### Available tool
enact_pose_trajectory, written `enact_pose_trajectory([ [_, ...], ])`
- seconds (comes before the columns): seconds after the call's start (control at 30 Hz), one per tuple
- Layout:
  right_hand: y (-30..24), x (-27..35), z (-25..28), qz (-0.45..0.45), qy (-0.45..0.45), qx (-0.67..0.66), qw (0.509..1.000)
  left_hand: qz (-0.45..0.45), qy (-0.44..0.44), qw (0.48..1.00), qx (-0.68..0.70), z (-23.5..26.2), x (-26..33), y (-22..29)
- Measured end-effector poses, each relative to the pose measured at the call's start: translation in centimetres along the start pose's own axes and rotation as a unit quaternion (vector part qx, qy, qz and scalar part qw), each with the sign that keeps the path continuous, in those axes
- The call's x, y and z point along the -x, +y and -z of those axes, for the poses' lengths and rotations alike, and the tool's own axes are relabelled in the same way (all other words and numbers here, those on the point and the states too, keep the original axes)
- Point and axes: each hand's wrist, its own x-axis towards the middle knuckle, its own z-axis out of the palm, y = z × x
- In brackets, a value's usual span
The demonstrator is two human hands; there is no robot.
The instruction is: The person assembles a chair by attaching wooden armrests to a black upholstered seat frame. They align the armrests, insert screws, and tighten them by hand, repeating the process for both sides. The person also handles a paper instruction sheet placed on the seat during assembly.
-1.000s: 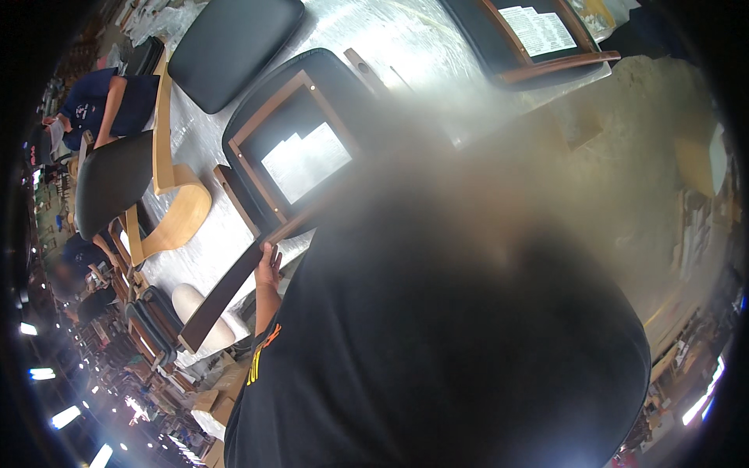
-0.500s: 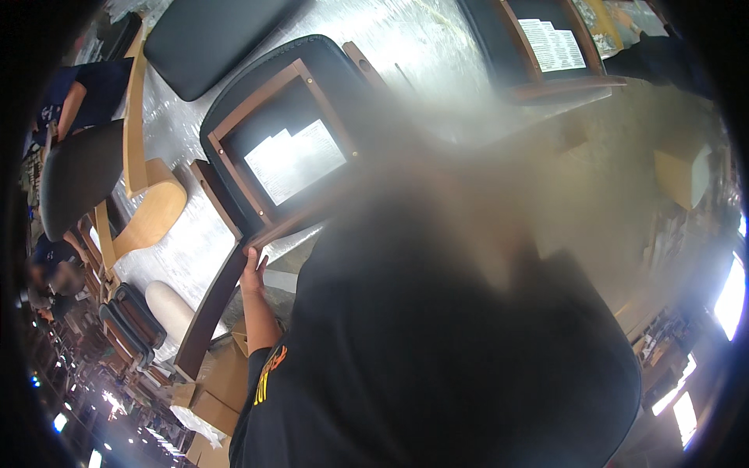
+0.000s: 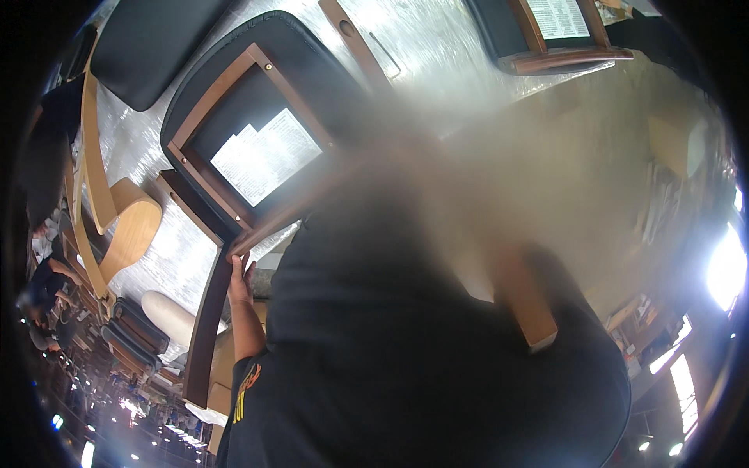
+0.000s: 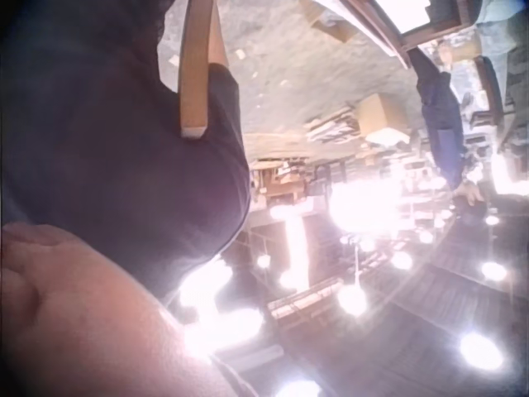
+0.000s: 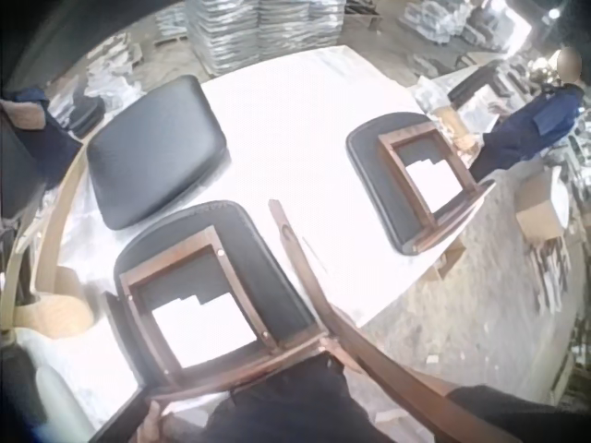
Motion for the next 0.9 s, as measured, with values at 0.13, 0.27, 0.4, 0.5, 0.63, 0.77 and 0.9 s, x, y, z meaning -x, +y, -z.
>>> enact_pose_trajectory([
  [0.13, -0.7, 0.7, 0.2, -0.016, -0.001, 0.033, 0.999, 0.014, -0.003, 1.0, -0.006, 0.1, 0.1, 0.8],
  [0.27, -0.2, 0.6, 0.1, 0.001, -0.011, 0.042, 0.999, 0.015, -0.011, 1.0, -0.02, 0.1, 0.3, 1.3],
  [0.4, 0.7, 0.1, 0.1, -0.052, -0.016, 0.04, 0.998, -0.016, 0.003, 1.0, -0.024, 0.0, 0.3, 0.9],
  [0.5, 0.9, 0.1, 0.3, -0.057, -0.024, 0.121, 0.991, -0.03, 0.008, 1.0, -0.004, 0.1, -0.2, 0.4],
  [0.63, 0.7, 0.4, 0.6, -0.006, -0.013, 0.195, 0.981, -0.061, 0.023, 0.998, 0.012, 0.2, -0.8, -0.7],
  [0.77, 0.8, 0.5, 1.1, -0.009, 0.039, 0.212, 0.976, -0.094, 0.043, 0.993, 0.055, 0.1, -1.4, -1.4],
  [0.9, 1.3, -0.1, 2.9, 0.031, 0.068, 0.178, 0.981, -0.087, 0.04, 0.992, 0.083, 0.0, -1.6, -1.7],
])
